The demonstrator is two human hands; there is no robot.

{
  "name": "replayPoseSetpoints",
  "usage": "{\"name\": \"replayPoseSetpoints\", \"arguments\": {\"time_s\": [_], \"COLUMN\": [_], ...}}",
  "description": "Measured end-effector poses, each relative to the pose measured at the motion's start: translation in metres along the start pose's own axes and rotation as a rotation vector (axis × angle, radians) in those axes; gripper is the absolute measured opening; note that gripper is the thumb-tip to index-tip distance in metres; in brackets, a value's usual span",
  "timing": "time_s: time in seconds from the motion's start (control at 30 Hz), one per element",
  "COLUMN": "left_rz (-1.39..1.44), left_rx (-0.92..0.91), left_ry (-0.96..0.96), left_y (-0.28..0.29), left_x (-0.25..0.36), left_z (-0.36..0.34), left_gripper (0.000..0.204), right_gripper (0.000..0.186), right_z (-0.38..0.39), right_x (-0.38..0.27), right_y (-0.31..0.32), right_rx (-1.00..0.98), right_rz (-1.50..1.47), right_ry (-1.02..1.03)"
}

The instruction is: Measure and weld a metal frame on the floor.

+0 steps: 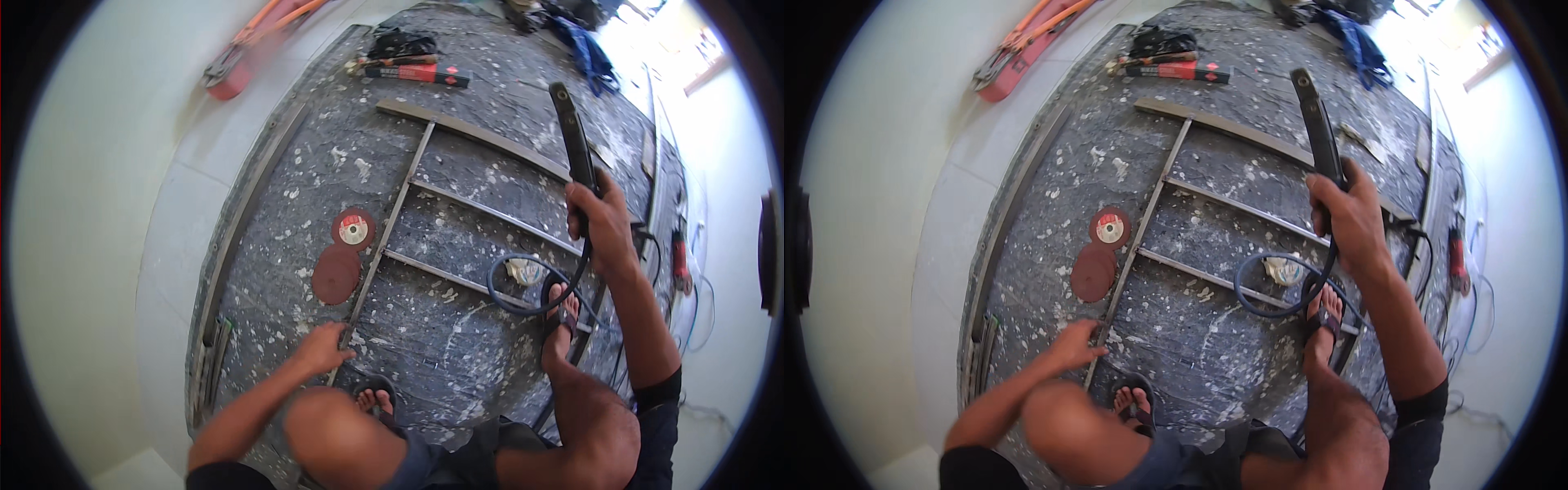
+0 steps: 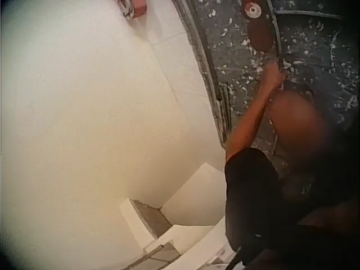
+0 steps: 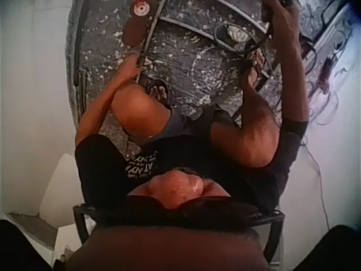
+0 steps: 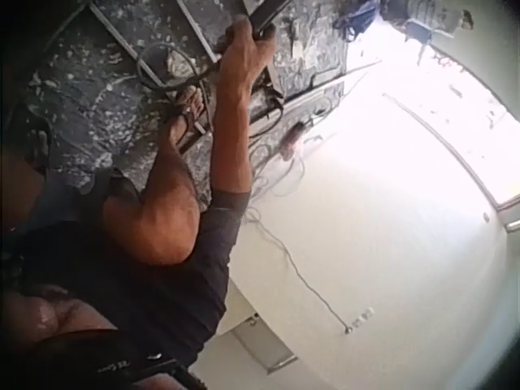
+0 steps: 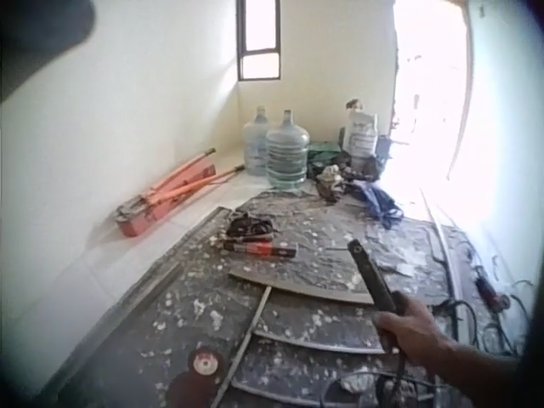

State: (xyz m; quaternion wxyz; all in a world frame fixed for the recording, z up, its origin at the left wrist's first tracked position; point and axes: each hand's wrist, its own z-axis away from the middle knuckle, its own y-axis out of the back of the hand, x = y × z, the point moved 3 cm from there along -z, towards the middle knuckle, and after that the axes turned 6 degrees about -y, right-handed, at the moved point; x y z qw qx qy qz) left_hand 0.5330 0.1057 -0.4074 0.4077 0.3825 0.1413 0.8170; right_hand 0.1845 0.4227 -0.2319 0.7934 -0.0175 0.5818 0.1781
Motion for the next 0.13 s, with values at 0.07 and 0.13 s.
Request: {"name": "replayPoseSetpoints", "arguments": {"time_s": [0.07, 0.13], "left_rz": [-0.009, -0.053], "left_rx": [0.192, 0.15], "left_ry": [-0.03, 0.005], "left_y": [-0.017, -0.037], "left_x": [-0.007, -0.02], "left_z": [0.002, -0.004], "left_gripper": [0.062, 0.067], "right_gripper": [0.024, 0.026], "right_z": [0.019, 0.034], "right_x": [-0.011, -0.018], "right_y": [0.004, 0.008], "right_rx": [0.065, 0.086], "right_rz": [-0.005, 0.059], "right_ry": [0.042, 0.118]}}
